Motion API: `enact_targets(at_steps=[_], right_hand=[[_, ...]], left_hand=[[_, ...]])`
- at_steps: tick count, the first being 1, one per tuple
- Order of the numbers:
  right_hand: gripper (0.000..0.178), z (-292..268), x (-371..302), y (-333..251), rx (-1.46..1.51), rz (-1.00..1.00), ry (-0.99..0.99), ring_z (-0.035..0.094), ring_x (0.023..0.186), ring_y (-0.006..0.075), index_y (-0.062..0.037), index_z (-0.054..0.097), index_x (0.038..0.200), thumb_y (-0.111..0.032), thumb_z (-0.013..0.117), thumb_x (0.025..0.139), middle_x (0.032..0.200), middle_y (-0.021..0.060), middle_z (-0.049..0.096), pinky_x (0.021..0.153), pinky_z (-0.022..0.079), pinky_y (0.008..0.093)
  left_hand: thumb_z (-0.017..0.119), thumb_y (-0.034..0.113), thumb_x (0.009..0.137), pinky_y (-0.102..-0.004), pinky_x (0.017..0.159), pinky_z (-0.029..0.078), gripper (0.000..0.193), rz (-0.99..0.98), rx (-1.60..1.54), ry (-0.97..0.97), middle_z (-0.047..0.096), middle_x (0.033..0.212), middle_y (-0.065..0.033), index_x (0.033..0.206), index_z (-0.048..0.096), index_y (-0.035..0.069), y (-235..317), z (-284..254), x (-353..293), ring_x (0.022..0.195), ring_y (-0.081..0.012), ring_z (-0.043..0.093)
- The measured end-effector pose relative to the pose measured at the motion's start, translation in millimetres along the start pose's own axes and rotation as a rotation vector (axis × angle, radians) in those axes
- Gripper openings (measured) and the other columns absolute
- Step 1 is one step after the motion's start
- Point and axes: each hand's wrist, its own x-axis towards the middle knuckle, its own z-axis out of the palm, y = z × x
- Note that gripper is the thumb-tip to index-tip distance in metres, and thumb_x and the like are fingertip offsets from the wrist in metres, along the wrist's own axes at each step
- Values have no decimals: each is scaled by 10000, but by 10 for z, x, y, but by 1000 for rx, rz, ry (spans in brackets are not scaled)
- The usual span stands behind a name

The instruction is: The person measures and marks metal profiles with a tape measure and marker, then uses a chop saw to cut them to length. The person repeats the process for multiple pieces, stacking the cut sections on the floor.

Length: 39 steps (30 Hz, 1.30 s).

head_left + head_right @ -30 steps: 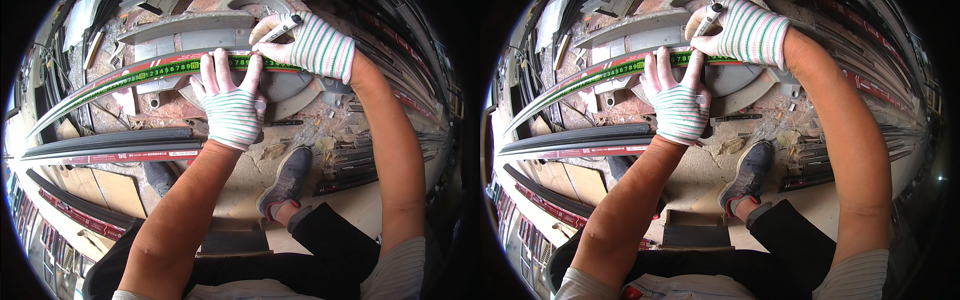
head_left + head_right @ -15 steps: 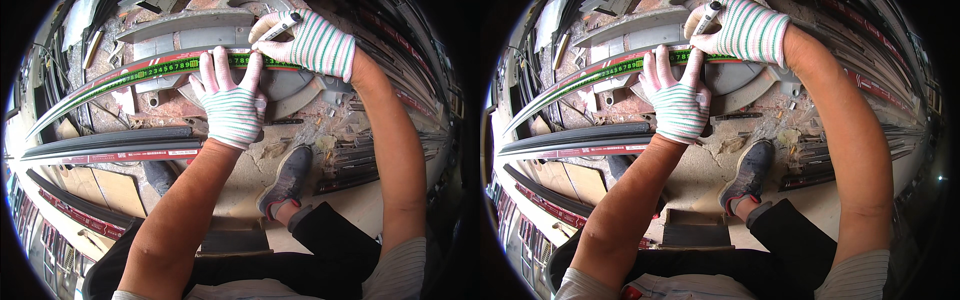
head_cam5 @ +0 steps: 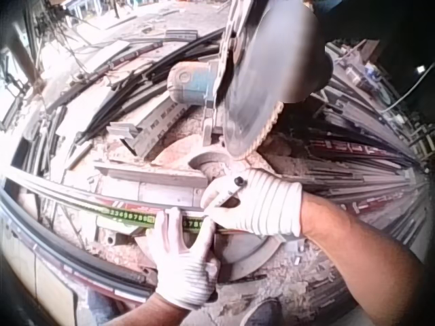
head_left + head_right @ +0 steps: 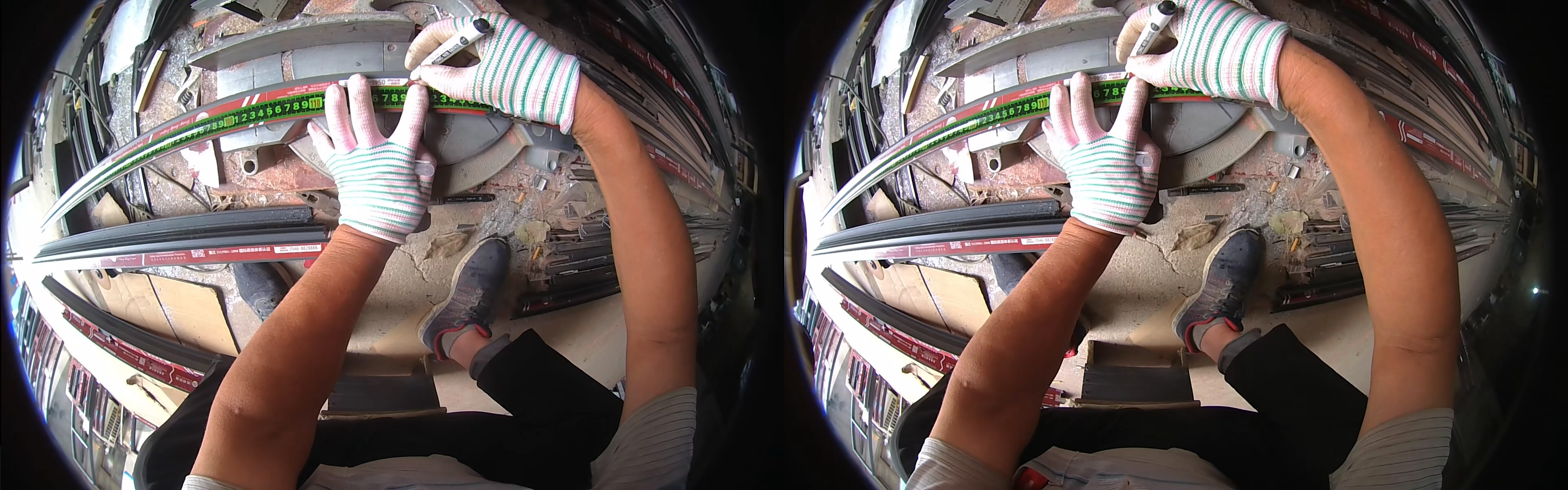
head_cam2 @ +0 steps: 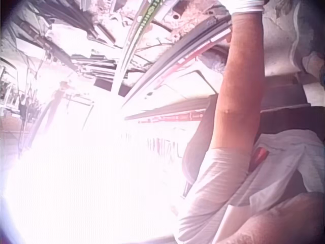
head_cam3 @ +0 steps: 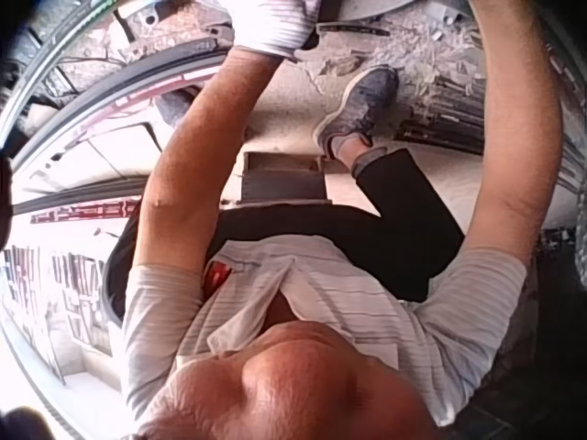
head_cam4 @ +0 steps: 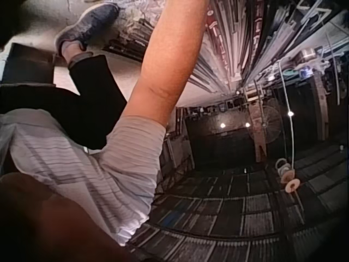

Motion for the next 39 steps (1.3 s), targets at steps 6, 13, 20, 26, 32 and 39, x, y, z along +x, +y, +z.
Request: enact_targets(at_steps=[6, 13, 20, 26, 32, 39], right_hand=[[224, -10, 10, -38, 15, 49, -10, 711, 870, 233, 15, 723, 1047, -146, 697, 893, 955, 153, 744, 802, 577, 329], [225, -13, 0, -33, 20, 40, -4, 710, 872, 230, 18, 724, 1044, -145, 701, 891, 958, 151, 746, 806, 576, 324], [213, -11, -9, -37, 25, 41, 3, 707, 885, 222, 19, 722, 1041, -131, 701, 891, 967, 144, 744, 816, 573, 317], [204, 4, -8, -23, 89, 63, 11, 706, 882, 206, 16, 723, 1039, -121, 707, 888, 958, 137, 744, 811, 571, 306], [199, 6, 3, -22, 91, 67, 9, 707, 874, 193, 15, 725, 1036, -116, 712, 886, 951, 128, 745, 806, 571, 299], [198, 11, -20, -14, 94, 71, 26, 709, 879, 193, 13, 727, 1034, -118, 712, 886, 958, 127, 746, 808, 572, 297]], left_hand=[[719, 295, 724, -779, 1074, 228, 846, 2, -3, 13, 282, 1545, -302, 1522, 441, 314, -5, 7, -8, 1418, -559, 256], [712, 271, 712, -761, 1075, 236, 818, 2, 1, 19, 291, 1529, -298, 1495, 476, 297, 10, 3, 4, 1401, -559, 264], [721, 268, 704, -759, 1080, 231, 830, -1, -12, 21, 288, 1532, -296, 1496, 475, 296, 5, 18, 4, 1406, -556, 256], [744, 295, 704, -780, 1081, 218, 876, -3, -15, 11, 276, 1551, -291, 1524, 436, 320, -9, 24, -6, 1425, -553, 246], [744, 297, 705, -780, 1080, 220, 870, -9, -3, 4, 274, 1554, -290, 1520, 440, 324, -8, 21, -4, 1426, -551, 246], [739, 296, 706, -783, 1078, 223, 866, 1, -11, 18, 275, 1553, -293, 1519, 441, 323, -10, 40, -1, 1425, -557, 244]])
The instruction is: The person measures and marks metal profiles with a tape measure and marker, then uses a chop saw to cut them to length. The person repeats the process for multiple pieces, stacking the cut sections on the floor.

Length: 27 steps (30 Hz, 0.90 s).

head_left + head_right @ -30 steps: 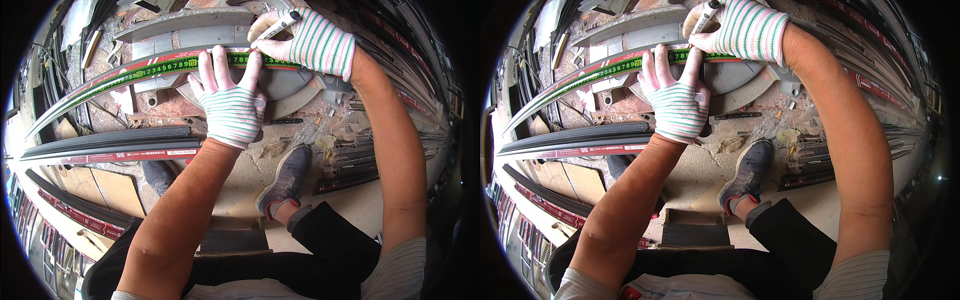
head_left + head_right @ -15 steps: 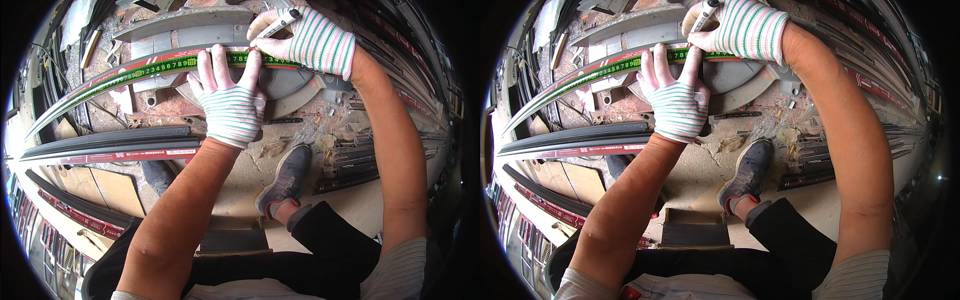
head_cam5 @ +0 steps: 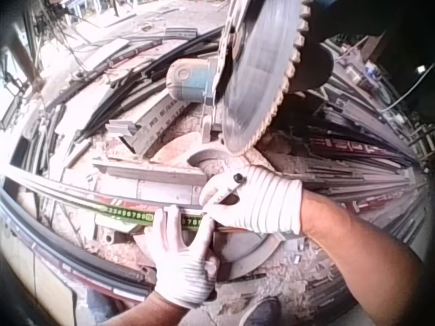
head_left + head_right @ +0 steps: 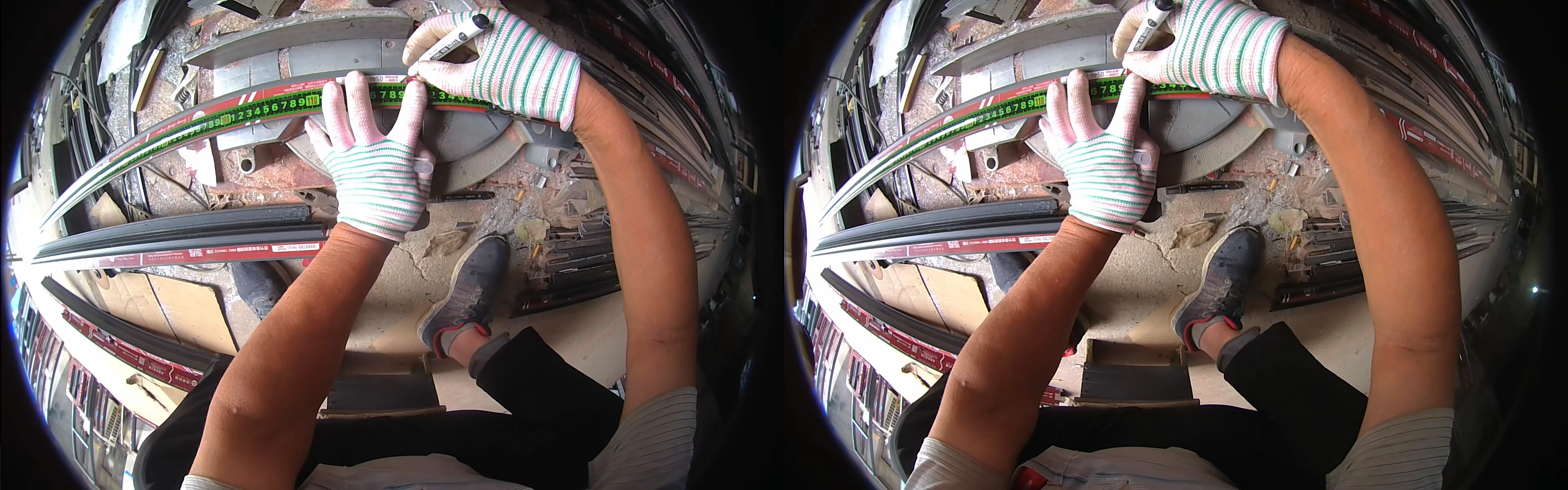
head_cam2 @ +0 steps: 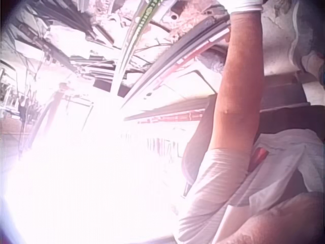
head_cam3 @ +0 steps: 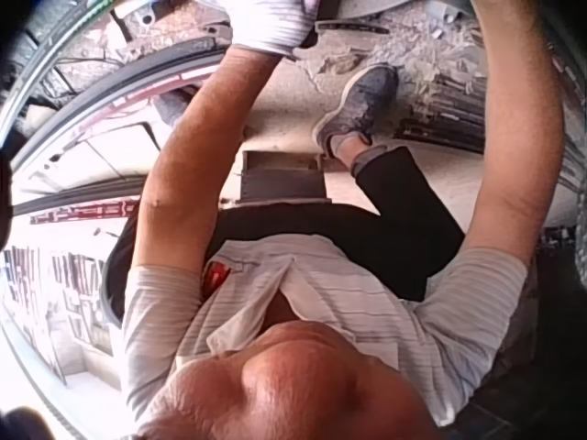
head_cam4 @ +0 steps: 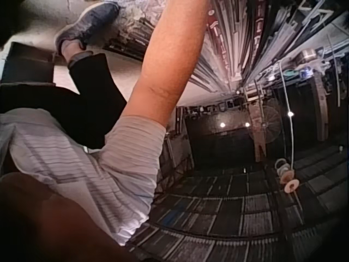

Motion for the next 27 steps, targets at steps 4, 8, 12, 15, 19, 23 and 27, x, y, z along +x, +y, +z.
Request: enact_targets(at_steps=[4, 8, 12, 15, 19, 23, 27], right_hand=[[201, 10, 17, -1, -30, -25, -2, 710, 881, 196, 13, 725, 1036, -121, 710, 887, 960, 127, 746, 808, 572, 298], [205, -1, 29, 55, -6, -38, -13, 710, 878, 195, 14, 724, 1035, -125, 711, 886, 957, 127, 746, 803, 572, 297], [205, -4, 21, 29, -19, -31, -5, 710, 866, 192, 15, 724, 1030, -128, 711, 884, 941, 128, 746, 795, 572, 297], [205, 3, 17, -3, 0, 14, -2, 711, 857, 193, 12, 727, 1027, -137, 708, 886, 930, 129, 746, 789, 573, 300], [209, 6, 26, 33, -5, -9, 8, 711, 853, 197, 8, 728, 1025, -150, 699, 892, 927, 128, 746, 787, 573, 303], [209, -1, 24, 30, -91, -61, 3, 706, 894, 223, -9, 725, 1034, -170, 688, 905, 974, 127, 739, 823, 570, 331], [234, -99, -15, 93, -723, -556, -14, 694, 960, 252, -50, 714, 1086, -216, 672, 927, 1093, 111, 722, 872, 558, 378]], left_hand=[[739, 299, 703, -783, 1076, 225, 871, -3, 12, 5, 277, 1549, -295, 1520, 439, 321, -9, -4, -14, 1421, -557, 249], [739, 300, 702, -782, 1076, 227, 872, 1, 3, 3, 280, 1546, -295, 1520, 438, 320, 1, 4, -1, 1418, -556, 252], [740, 299, 700, -783, 1073, 228, 871, 3, 16, 7, 282, 1546, -292, 1518, 441, 322, -6, 8, 1, 1417, -555, 253], [739, 303, 702, -783, 1072, 229, 866, -5, 19, 5, 283, 1546, -290, 1516, 444, 324, -9, 12, 4, 1417, -555, 254], [734, 310, 707, -781, 1074, 226, 856, -7, 2, 0, 284, 1546, -290, 1513, 447, 326, 2, -1, -2, 1418, -555, 253], [730, 310, 713, -778, 1077, 221, 841, -4, -2, 5, 283, 1548, -292, 1508, 454, 326, 1, -2, -12, 1419, -557, 251], [728, 312, 719, -776, 1081, 215, 821, 8, -2, 20, 282, 1550, -296, 1498, 472, 319, -6, 13, -7, 1421, -558, 250]])
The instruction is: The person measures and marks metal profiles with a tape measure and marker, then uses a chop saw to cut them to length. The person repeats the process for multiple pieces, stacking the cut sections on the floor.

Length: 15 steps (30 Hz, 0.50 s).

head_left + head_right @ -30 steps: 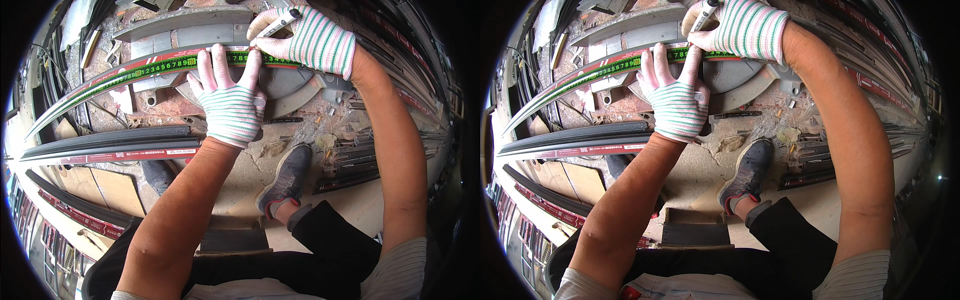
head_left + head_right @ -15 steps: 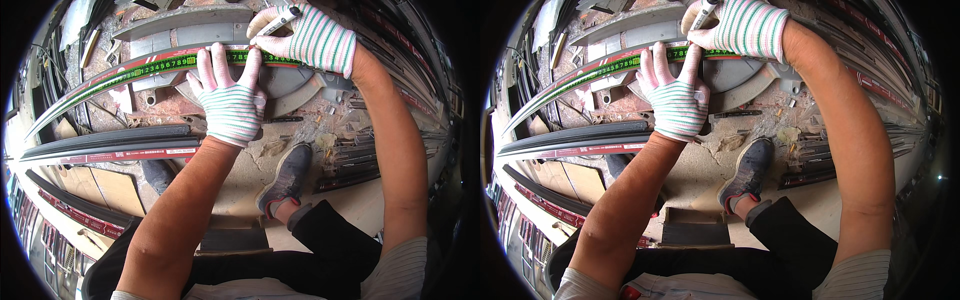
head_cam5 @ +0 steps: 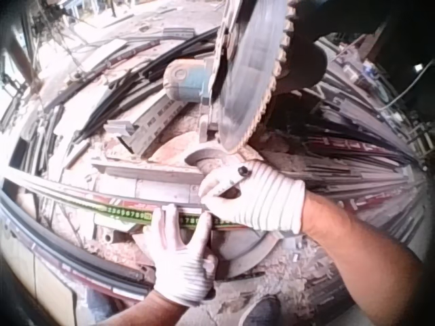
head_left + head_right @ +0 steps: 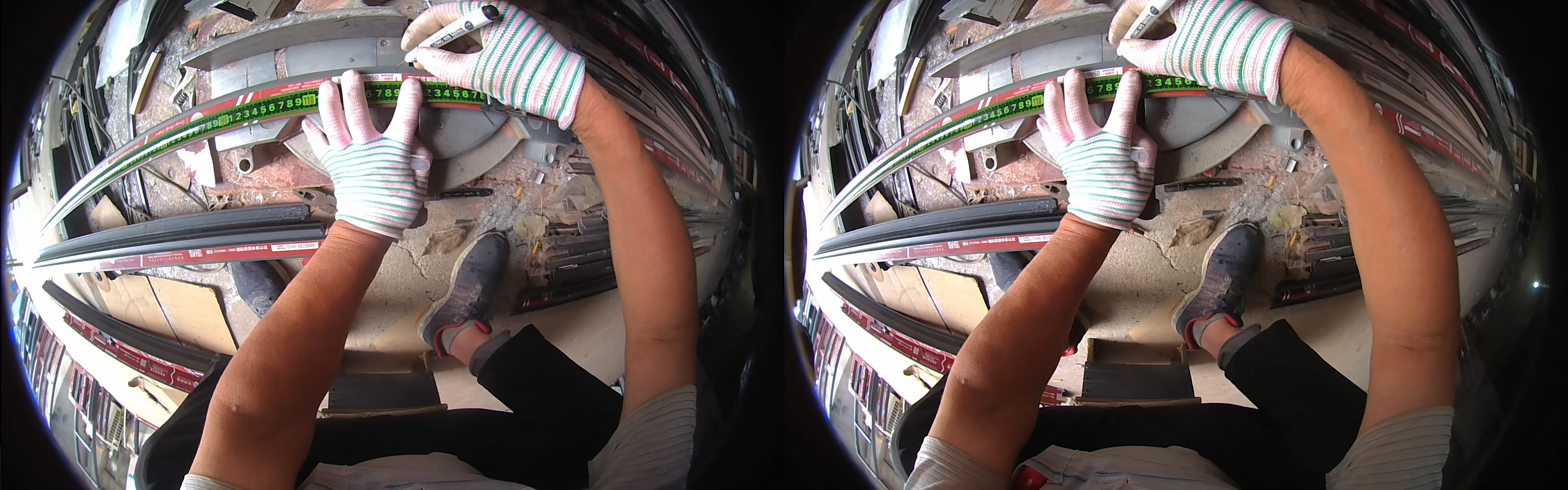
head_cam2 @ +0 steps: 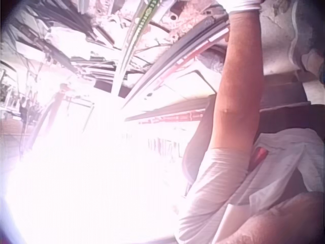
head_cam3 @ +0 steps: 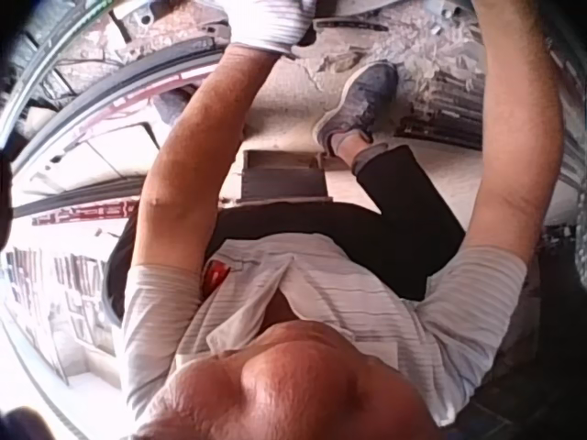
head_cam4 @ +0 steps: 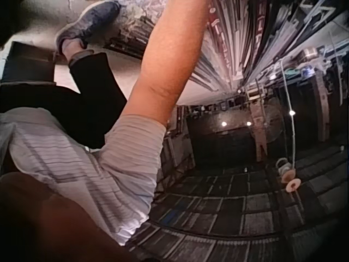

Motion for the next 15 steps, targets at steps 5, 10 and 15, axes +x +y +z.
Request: enact_targets(at_steps=[5, 10, 15], right_hand=[[175, -125, 12, -550, 451, 704, 174, 728, 865, 160, -70, 751, 1063, -151, 739, 908, 966, 76, 759, 781, 578, 289], [165, -76, -190, -967, 570, 671, 310, 713, 797, 105, -71, 742, 1072, -144, 713, 927, 932, 65, 759, 707, 572, 247], [131, 75, -333, -1179, 608, 873, 284, 683, 723, 70, -89, 723, 1038, -133, 731, 914, 917, 31, 755, 604, 515, 204]], left_hand=[[732, 316, 722, -775, 1088, 204, 819, -1, 16, -10, 272, 1557, -300, 1501, 476, 303, -4, 15, -14, 1429, -558, 239], [730, 318, 723, -779, 1086, 202, 828, -4, -2, 33, 256, 1566, -294, 1507, 464, 298, -16, 35, -31, 1442, -546, 220], [737, 317, 728, -784, 1077, 207, 836, -10, 23, -36, 254, 1562, -299, 1513, 448, 288, 14, -49, 3, 1437, -540, 228]])
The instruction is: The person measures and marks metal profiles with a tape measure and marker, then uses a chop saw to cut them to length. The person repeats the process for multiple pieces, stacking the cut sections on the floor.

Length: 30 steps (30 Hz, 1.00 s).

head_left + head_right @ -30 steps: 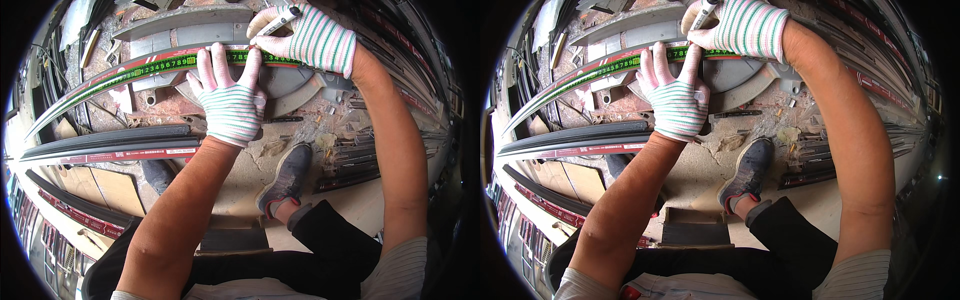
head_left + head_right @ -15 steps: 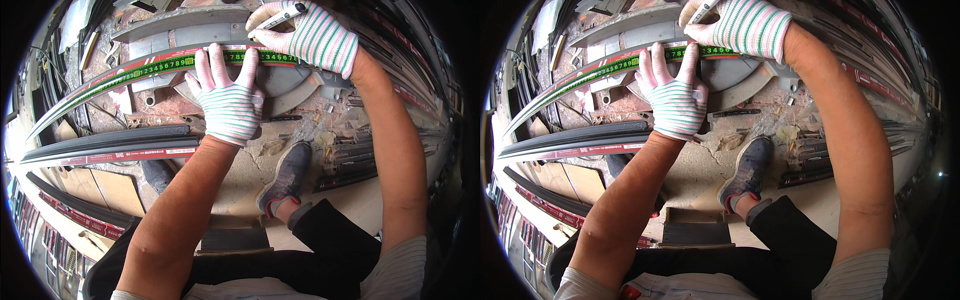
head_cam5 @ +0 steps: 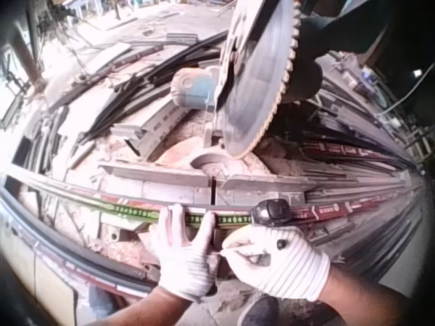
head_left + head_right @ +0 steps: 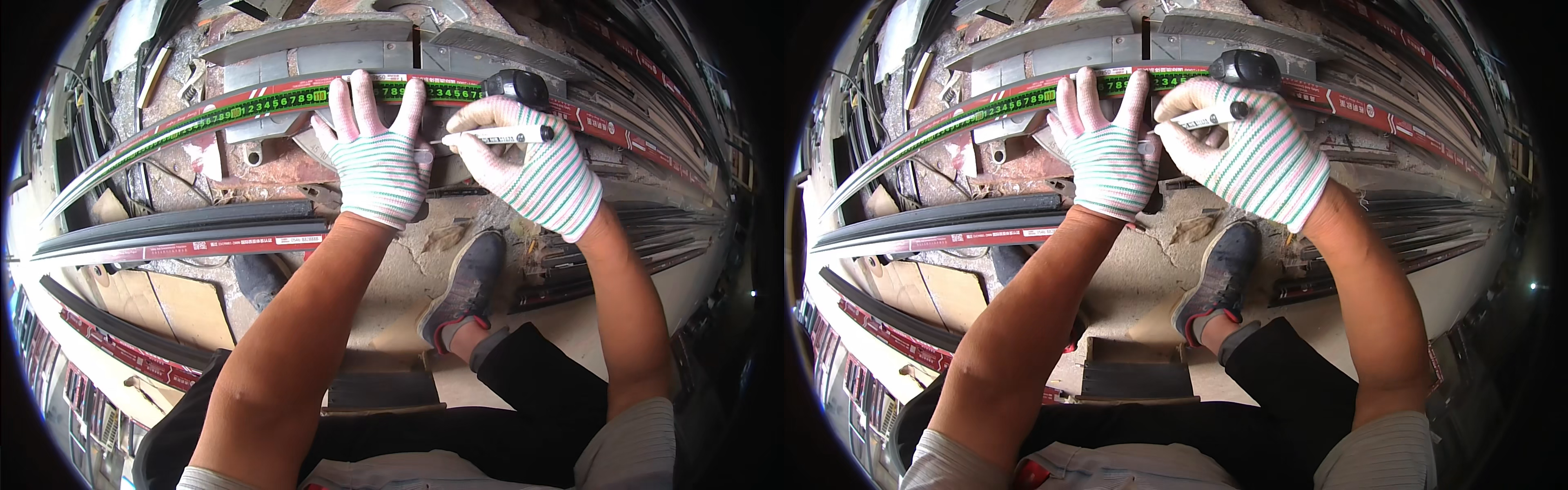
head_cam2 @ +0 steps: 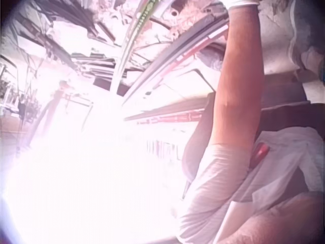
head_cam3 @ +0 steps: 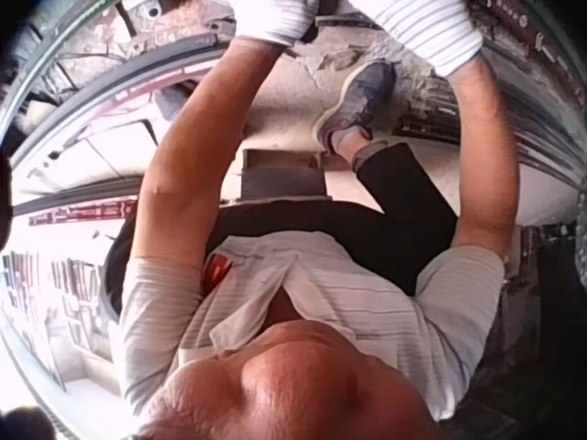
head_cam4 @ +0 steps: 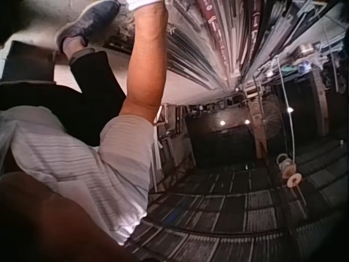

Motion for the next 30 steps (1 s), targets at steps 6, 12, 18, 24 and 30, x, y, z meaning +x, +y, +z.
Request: enact_targets(at_steps=[6, 12, 18, 24, 30], right_hand=[[122, 115, -78, -12, 13, 87, 13, 699, 734, 74, -95, 715, 1001, -132, 753, 892, 903, 17, 754, 631, 530, 233], [137, 216, -108, 35, 63, 161, -40, 704, 778, 91, -67, 705, 1021, -148, 741, 916, 897, 36, 754, 690, 552, 246], [194, 507, -161, 142, 199, 189, 37, 710, 836, 134, -17, 668, 1078, -166, 714, 962, 935, 92, 753, 758, 572, 283], [168, 660, -174, 122, 432, 388, 113, 681, 856, 91, -6, 635, 1085, -145, 672, 998, 950, 58, 732, 785, 557, 252], [134, 772, -170, 145, 489, 416, 251, 687, 785, 97, -11, 625, 1048, -139, 644, 1012, 873, 60, 731, 733, 557, 249]], left_hand=[[754, 269, 676, -763, 1099, 200, 865, -27, -44, -24, 256, 1557, -277, 1497, 485, 312, 21, -36, -1, 1441, -554, 205], [732, 295, 704, -765, 1104, 185, 848, -32, -47, -34, 245, 1560, -283, 1511, 470, 305, 3, -48, -2, 1445, -555, 196], [725, 332, 756, -781, 1073, 216, 798, -16, -80, 19, 256, 1548, -291, 1509, 463, 297, -11, -15, -6, 1430, -547, 219], [747, 328, 726, -782, 1095, 197, 855, -47, -65, -48, 238, 1571, -281, 1522, 435, 319, -21, -31, -5, 1455, -537, 196], [779, 329, 704, -773, 1092, 209, 887, -37, -99, -56, 234, 1570, -288, 1522, 436, 306, -1, -113, -5, 1452, -538, 205]])
